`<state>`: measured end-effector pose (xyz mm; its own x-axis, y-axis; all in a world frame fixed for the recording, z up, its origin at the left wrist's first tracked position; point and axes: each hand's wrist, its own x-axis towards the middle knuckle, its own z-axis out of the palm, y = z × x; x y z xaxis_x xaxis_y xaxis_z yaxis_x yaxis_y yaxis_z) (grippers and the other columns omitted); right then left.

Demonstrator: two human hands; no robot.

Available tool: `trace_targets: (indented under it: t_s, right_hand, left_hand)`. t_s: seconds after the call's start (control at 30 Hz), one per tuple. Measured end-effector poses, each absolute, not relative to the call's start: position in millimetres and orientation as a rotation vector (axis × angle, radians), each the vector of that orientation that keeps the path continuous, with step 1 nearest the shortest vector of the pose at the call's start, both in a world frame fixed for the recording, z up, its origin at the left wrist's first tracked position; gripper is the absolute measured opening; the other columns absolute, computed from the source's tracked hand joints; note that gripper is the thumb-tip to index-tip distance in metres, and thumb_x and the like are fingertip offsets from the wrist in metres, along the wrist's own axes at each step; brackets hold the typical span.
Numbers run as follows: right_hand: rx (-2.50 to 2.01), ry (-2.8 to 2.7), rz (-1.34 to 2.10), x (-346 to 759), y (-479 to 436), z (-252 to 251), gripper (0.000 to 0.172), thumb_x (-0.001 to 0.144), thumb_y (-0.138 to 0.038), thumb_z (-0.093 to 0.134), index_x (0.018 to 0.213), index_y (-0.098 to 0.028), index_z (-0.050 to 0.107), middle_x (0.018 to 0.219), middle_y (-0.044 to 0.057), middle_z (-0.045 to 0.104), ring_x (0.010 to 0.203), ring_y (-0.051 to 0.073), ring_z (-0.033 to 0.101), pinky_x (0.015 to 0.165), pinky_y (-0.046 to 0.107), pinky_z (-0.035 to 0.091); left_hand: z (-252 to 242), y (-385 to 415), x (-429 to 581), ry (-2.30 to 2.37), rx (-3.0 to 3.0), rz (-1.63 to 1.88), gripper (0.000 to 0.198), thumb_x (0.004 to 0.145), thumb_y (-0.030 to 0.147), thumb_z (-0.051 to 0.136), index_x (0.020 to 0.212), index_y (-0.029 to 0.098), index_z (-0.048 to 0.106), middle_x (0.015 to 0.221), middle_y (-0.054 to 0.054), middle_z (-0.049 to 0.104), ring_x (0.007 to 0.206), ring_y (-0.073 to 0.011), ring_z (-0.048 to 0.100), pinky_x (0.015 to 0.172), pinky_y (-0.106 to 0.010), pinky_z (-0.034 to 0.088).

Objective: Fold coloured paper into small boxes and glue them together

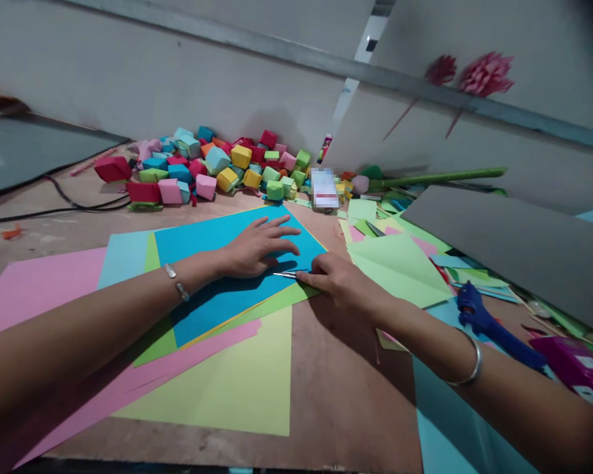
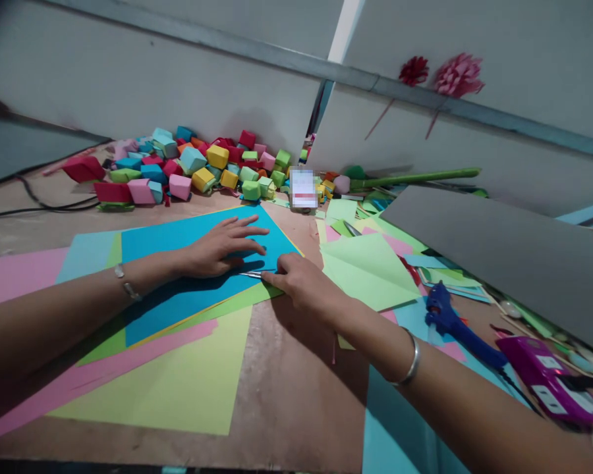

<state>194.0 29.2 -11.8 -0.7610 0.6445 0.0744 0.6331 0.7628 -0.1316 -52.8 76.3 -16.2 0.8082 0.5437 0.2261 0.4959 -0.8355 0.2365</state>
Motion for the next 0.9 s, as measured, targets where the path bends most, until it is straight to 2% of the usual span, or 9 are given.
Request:
trace_targets:
  t_s: [0.07, 0.13, 0.27, 0.43, 0.7, 0.9]
  right_hand:
    - [-0.993, -2.891, 0.057, 195, 30, -14, 0.037, 0.098, -0.023, 0.037, 0.125, -0.021, 0.063, 0.085, 0.009, 0.055, 0.072, 0.019, 0.041, 0.062, 0.031, 0.027]
    - [-0.959, -2.924, -0.039, 197, 30, -16, 0.04, 0.098, -0.02, 0.035, 0.13, -0.021, 0.06, 0.089, 0.011, 0.056, 0.074, 0.02, 0.042, 0.062, 0.032, 0.028]
    - [-0.89, -2.925, -0.09, 199, 30, -18, 0.042, 0.096, -0.017, 0.034, 0.13, -0.016, 0.059, 0.093, 0.016, 0.058, 0.078, 0.024, 0.046, 0.064, 0.034, 0.033]
    - [-0.89, -2.947, -0.175, 197, 27, -13, 0.042, 0.099, -0.02, 0.031, 0.13, -0.015, 0.058, 0.096, 0.017, 0.059, 0.082, 0.025, 0.048, 0.066, 0.035, 0.036]
    - [-0.939, -2.953, -0.163, 185, 18, -7, 0.043, 0.1, -0.021, 0.029, 0.13, -0.016, 0.058, 0.098, 0.017, 0.058, 0.083, 0.026, 0.048, 0.067, 0.036, 0.035]
    - [-0.922, -2.977, -0.18, 180, 20, -9, 0.041, 0.098, -0.022, 0.036, 0.133, -0.017, 0.056, 0.097, 0.015, 0.056, 0.084, 0.026, 0.047, 0.067, 0.035, 0.035]
  left_hand:
    - [-7, 74, -64, 0.757, 2.927, 0.453, 0.024, 0.09, 0.019, 0.056, 0.105, 0.029, 0.071, 0.147, -0.003, 0.049, 0.146, -0.03, 0.022, 0.116, -0.056, 0.016]
    - [-1, 73, -81, 0.706, 2.989, 0.446, 0.021, 0.09, 0.02, 0.058, 0.098, 0.031, 0.074, 0.144, -0.003, 0.051, 0.146, -0.0296, 0.025, 0.116, -0.055, 0.018]
    - [-9, 75, -119, 0.724, 2.938, 0.369, 0.021, 0.088, 0.035, 0.064, 0.107, 0.039, 0.073, 0.147, -0.002, 0.047, 0.145, -0.0318, 0.026, 0.114, -0.053, 0.025]
    - [-34, 76, -139, 0.793, 2.867, 0.385, 0.031, 0.094, 0.046, 0.051, 0.121, 0.041, 0.065, 0.149, -0.001, 0.046, 0.145, -0.0312, 0.026, 0.114, -0.051, 0.025]
    - [-29, 70, -135, 0.872, 2.759, 0.306, 0.03, 0.096, 0.044, 0.049, 0.123, 0.043, 0.063, 0.15, 0.0, 0.046, 0.14, -0.0272, 0.036, 0.112, -0.05, 0.02]
    - [-27, 68, -134, 0.881, 2.752, 0.289, 0.029, 0.096, 0.04, 0.052, 0.122, 0.041, 0.064, 0.148, -0.001, 0.048, 0.139, -0.0256, 0.037, 0.112, -0.048, 0.018]
